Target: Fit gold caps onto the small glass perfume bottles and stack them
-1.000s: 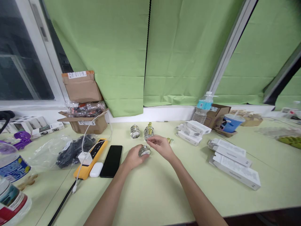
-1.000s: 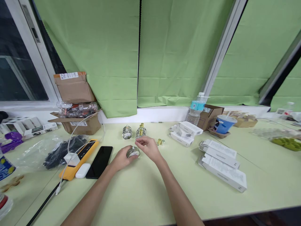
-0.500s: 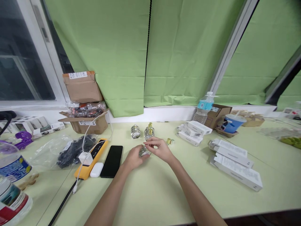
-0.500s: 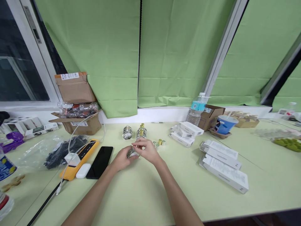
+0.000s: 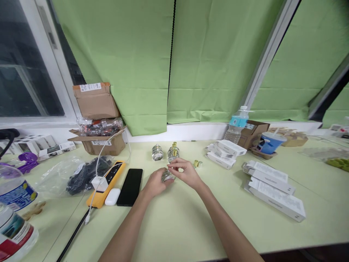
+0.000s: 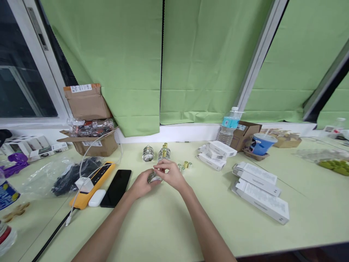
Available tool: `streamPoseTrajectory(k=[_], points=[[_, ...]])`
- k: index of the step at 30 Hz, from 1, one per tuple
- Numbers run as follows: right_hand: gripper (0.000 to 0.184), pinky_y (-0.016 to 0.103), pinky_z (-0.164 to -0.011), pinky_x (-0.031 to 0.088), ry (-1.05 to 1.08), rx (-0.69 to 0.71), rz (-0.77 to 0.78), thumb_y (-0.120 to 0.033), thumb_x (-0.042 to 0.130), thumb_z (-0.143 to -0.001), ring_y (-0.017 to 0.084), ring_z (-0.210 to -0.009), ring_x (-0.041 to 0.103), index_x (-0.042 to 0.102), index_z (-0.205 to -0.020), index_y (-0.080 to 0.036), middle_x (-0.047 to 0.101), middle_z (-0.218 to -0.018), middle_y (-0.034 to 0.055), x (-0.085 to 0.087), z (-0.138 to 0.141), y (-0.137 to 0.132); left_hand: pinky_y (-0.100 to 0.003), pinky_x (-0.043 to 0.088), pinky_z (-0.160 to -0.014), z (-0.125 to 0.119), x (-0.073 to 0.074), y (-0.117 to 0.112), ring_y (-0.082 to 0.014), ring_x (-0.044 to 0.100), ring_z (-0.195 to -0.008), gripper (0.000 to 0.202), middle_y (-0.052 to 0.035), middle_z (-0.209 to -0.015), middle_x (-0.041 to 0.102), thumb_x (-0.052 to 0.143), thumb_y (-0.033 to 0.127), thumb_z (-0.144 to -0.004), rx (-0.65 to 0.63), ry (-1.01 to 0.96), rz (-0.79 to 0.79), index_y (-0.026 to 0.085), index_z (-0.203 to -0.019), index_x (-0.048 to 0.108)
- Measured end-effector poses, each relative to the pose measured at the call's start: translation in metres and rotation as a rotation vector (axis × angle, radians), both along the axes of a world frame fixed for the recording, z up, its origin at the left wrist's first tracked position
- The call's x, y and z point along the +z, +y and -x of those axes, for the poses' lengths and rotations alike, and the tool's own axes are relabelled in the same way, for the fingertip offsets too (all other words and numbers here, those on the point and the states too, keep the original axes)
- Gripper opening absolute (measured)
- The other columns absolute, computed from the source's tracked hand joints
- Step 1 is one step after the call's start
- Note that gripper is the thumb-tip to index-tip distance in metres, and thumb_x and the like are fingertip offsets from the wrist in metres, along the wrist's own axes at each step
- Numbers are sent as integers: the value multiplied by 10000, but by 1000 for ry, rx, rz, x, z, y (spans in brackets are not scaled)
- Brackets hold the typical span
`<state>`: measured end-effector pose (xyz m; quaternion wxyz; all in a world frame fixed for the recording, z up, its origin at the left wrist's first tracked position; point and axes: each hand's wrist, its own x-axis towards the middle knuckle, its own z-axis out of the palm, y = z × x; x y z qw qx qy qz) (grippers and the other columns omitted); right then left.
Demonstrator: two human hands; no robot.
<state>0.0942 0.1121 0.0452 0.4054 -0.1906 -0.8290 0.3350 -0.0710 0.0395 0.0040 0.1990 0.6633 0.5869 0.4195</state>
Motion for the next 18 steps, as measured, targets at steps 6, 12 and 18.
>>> streamPoseTrajectory(k=[6,12,18], points=[[221,311,-668,514,-2,-7,12,-413,655,-864,192,-824,641,781,-914,-238,684,-955,66,0,-1,2,-309,485,-758,1,-1,0,-227,636,-873,302,-55,-969,706,671,416,-785,-11,16,-11,219,-1013,651],[215,308,-679,526,-7,12,38,-402,671,-855,194,-841,652,781,-934,-234,689,-974,70,0,-1,3,-310,487,-780,1,-1,1,-232,640,-901,326,-63,-995,709,669,424,-787,-9,18,-10,210,-1032,651],[199,307,-683,526,-10,5,16,-386,674,-860,192,-834,653,769,-932,-226,688,-961,71,1,-1,1,-319,492,-817,1,-2,1,-245,644,-944,348,-65,-1015,714,683,420,-774,-6,-17,-16,214,-1053,651]])
